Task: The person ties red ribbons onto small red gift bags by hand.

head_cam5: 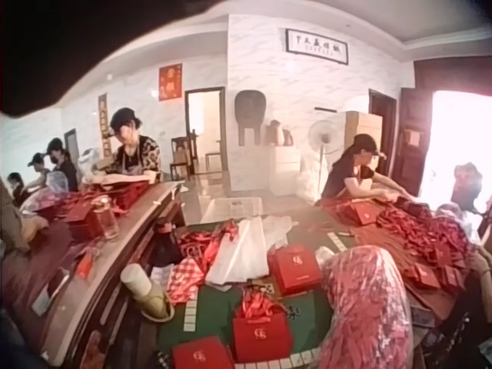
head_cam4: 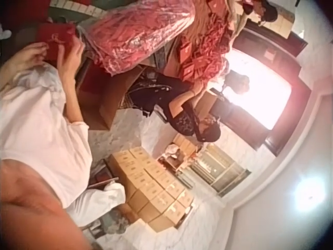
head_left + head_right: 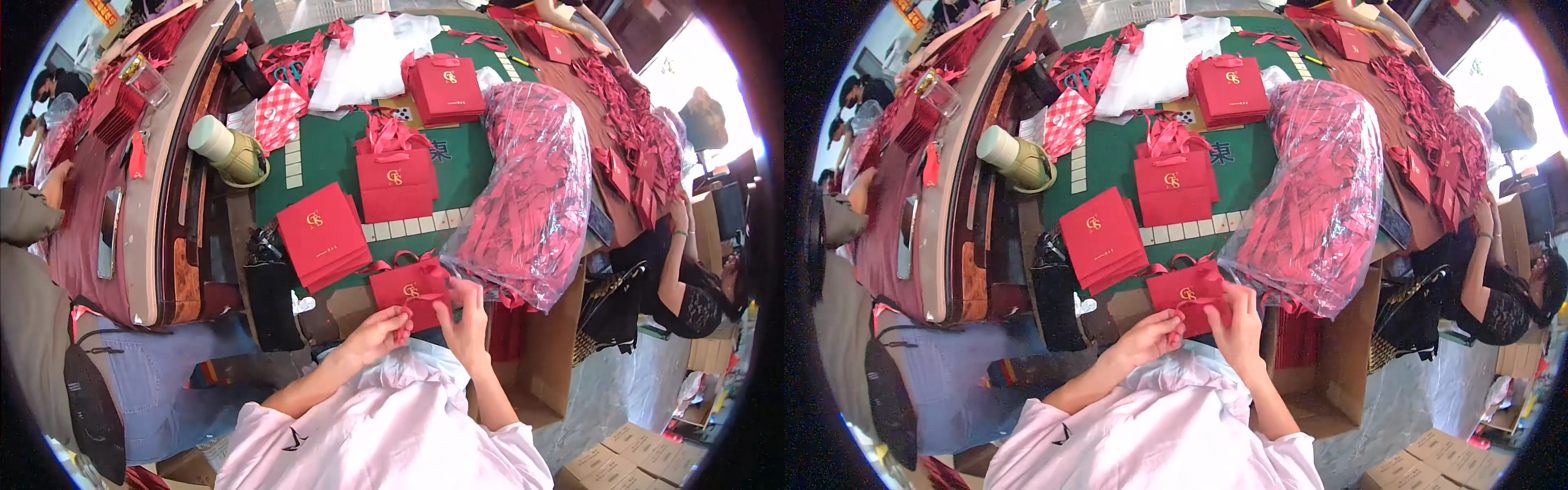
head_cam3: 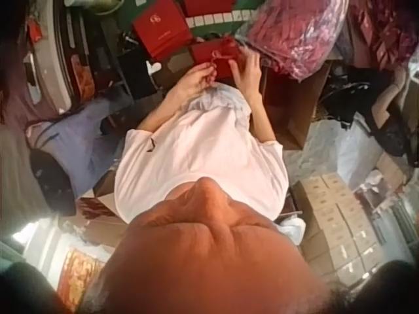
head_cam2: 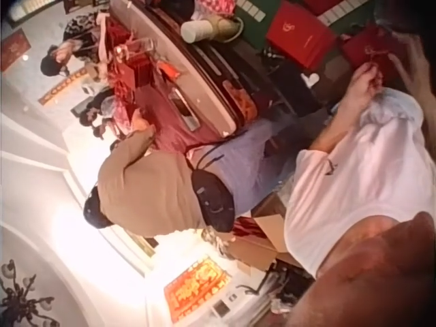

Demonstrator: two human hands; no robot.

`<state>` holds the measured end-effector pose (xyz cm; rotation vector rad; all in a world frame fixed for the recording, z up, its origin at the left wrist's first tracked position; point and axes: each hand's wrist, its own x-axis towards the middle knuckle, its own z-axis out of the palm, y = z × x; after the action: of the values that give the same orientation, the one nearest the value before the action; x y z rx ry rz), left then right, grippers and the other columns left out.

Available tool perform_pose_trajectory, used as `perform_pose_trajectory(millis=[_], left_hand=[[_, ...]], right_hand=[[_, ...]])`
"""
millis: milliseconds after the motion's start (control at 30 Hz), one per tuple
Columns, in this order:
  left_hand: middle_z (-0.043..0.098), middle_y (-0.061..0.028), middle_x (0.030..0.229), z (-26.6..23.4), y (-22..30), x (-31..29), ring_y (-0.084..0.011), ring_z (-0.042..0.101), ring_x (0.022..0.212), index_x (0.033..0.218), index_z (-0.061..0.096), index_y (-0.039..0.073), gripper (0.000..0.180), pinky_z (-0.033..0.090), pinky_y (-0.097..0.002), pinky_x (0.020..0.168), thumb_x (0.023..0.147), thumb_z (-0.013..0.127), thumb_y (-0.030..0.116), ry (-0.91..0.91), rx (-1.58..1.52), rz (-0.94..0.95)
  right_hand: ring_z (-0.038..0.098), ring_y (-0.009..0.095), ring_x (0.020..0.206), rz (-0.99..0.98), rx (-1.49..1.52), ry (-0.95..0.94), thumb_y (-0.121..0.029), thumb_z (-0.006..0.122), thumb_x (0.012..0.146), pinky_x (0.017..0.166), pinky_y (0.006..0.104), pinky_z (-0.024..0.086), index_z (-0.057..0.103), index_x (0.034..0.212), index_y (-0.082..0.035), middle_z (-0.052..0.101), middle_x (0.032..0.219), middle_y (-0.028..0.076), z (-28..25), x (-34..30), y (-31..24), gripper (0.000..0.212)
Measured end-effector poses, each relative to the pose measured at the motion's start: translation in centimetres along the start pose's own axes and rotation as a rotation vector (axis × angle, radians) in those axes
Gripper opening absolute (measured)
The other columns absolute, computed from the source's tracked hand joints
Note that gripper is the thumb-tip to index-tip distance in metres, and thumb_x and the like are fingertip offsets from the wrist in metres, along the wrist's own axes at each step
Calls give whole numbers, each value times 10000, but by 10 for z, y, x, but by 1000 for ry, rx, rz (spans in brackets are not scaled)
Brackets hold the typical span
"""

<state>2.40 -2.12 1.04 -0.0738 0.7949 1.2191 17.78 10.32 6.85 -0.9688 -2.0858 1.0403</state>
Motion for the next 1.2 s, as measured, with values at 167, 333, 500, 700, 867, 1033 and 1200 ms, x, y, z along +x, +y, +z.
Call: perform_pose_trajectory(millis=[167, 333, 500, 700, 867, 1033, 1200], left_hand=[[656, -2, 984, 14, -6, 7, -114, 607, 870, 1140, 626, 134, 151, 505, -282, 758, 991, 602, 149, -57, -349, -90], [661, 8, 1029, 7, -9, 13, -117, 618, 909, 1150, 640, 135, 178, 508, -268, 791, 975, 627, 166, -103, -424, -82], [665, 2, 1055, 20, -9, 6, -116, 630, 982, 1142, 647, 130, 182, 522, -276, 844, 968, 638, 183, -165, -422, -55], [673, -12, 1070, 31, 6, -8, -120, 644, 966, 1145, 633, 119, 174, 530, -294, 849, 989, 610, 191, -243, -334, -7], [651, -38, 1003, 18, 26, -22, -123, 655, 857, 1106, 604, 36, 208, 531, -276, 743, 932, 671, 129, 240, 844, 499], [561, -125, 1089, 7, 45, -4, -289, 657, 760, 1176, 578, 49, 340, 535, -388, 667, 858, 692, 76, 536, 1535, 978], [539, -139, 1114, 0, 42, 9, -358, 640, 905, 1225, 552, 51, 431, 536, -436, 747, 828, 713, 98, 459, 1675, 851]], right_hand=[[595, 327, 1080, -525, -216, -190, -80, 807, 694, 904, 429, 508, 668, 1035, -76, 624, 1110, 89, -3, -8, -17, 368], [592, 300, 1071, -508, -158, -237, -105, 763, 709, 888, 417, 505, 677, 1007, -102, 621, 1111, 75, 2, -1, -20, 310], [617, 301, 1021, -487, -101, -225, -70, 756, 703, 861, 412, 516, 686, 985, -92, 632, 1088, 77, 10, -6, -13, 292], [641, 304, 1047, -283, 235, -142, 31, 730, 767, 900, 395, 522, 702, 996, -27, 676, 1083, 143, -12, -6, -25, 238], [660, 235, 790, -152, 603, -23, 96, 518, 881, 774, 349, 555, 651, 943, 29, 586, 902, 131, -45, -5, -52, 161], [646, 161, 736, 21, 341, -389, 43, 627, 893, 646, 257, 503, 673, 1091, 13, 623, 898, 90, -23, 5, -48, 205], [678, 186, 786, 96, 120, -222, -1, 686, 867, 701, 290, 534, 641, 1005, 8, 682, 922, 118, 47, 0, 4, 146]])
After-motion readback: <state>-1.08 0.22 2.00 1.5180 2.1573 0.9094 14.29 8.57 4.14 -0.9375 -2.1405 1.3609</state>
